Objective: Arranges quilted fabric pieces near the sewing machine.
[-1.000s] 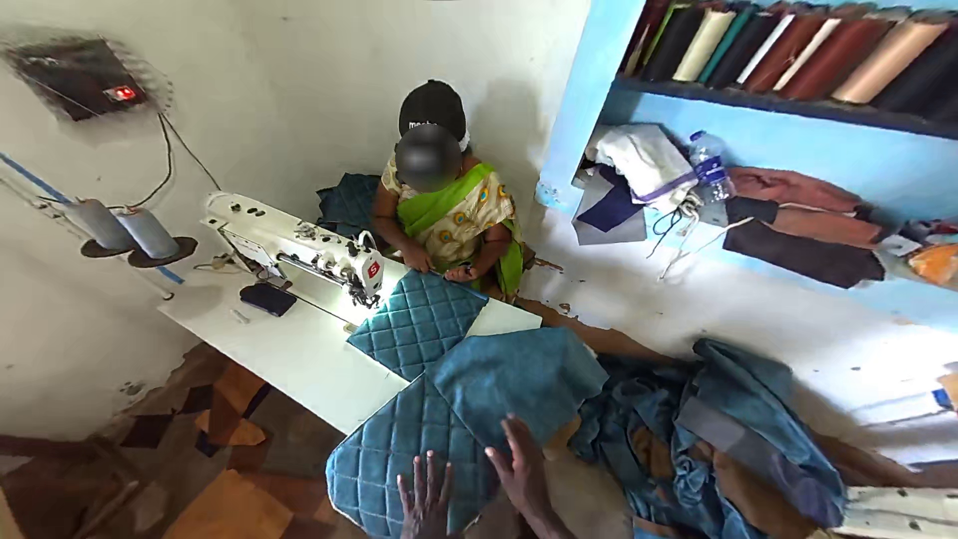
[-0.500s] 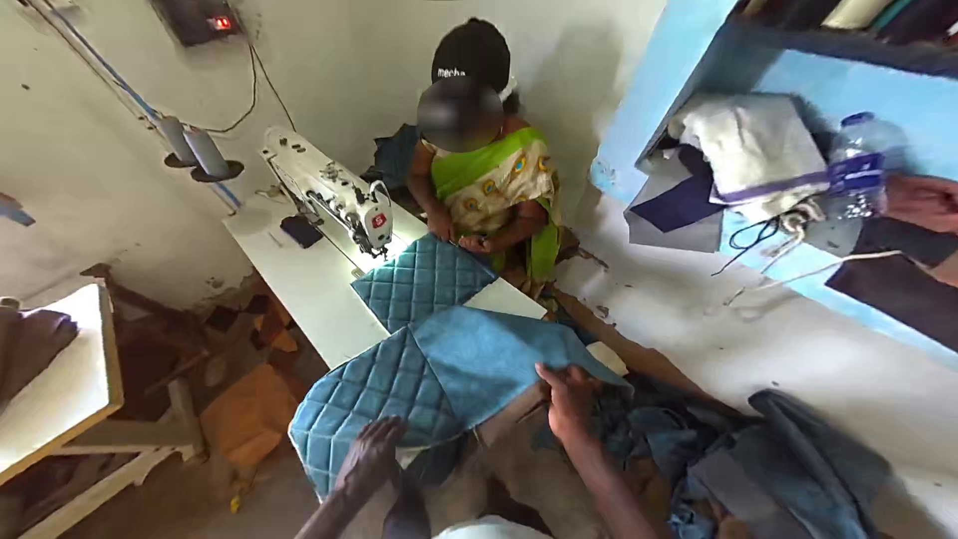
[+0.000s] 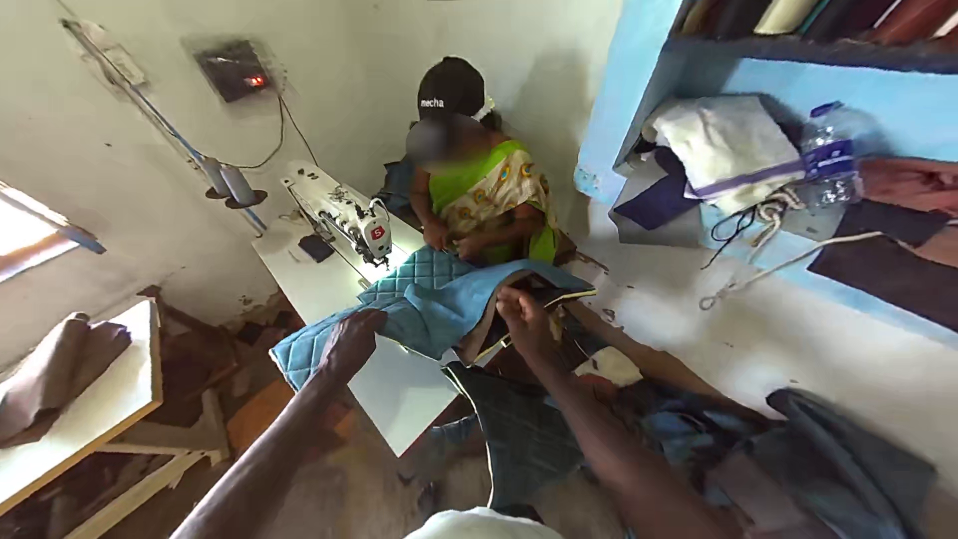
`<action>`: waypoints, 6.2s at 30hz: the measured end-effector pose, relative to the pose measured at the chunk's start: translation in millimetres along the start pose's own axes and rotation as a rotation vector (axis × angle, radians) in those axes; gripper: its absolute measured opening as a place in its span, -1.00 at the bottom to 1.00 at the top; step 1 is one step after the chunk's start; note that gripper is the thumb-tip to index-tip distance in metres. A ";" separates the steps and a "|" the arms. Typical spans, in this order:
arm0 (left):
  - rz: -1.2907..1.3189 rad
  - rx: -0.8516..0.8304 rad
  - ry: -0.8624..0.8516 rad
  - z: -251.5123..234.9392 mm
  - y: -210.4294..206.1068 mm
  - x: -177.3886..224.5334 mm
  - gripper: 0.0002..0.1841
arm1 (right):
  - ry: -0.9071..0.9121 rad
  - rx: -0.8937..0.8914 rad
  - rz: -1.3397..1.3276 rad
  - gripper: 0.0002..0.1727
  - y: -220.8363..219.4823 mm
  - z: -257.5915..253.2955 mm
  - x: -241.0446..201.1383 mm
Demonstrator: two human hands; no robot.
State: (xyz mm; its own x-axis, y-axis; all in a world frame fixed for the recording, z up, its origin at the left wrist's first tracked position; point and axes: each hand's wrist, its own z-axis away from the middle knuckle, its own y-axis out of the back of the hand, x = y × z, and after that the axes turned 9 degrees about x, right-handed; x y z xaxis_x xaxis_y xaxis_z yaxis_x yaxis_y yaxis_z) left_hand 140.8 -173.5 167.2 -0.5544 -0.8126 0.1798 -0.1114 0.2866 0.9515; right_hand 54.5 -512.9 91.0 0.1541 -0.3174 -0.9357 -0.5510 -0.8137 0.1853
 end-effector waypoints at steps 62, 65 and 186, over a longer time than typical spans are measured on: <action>0.263 0.026 0.438 287.6 -125.4 10.4 -0.20 | -0.969 0.575 -0.261 -0.34 15.5 157.2 123.6; 0.267 0.011 0.461 286.5 -132.6 5.8 -0.19 | -0.806 0.564 -0.241 -0.31 3.6 144.8 98.7; 0.161 -0.175 -0.445 -80.2 -302.7 -15.0 -0.34 | -0.220 -0.172 1.147 -0.01 -60.6 169.4 143.8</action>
State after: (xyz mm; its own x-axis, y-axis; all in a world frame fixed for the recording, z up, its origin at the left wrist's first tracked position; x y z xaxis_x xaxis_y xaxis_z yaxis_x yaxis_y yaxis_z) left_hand 249.0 -288.8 -103.5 -0.8552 -0.4592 0.2404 0.1234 0.2702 0.9549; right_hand -28.9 -426.7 -105.7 -0.5126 -0.8287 -0.2245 -0.1551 -0.1678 0.9735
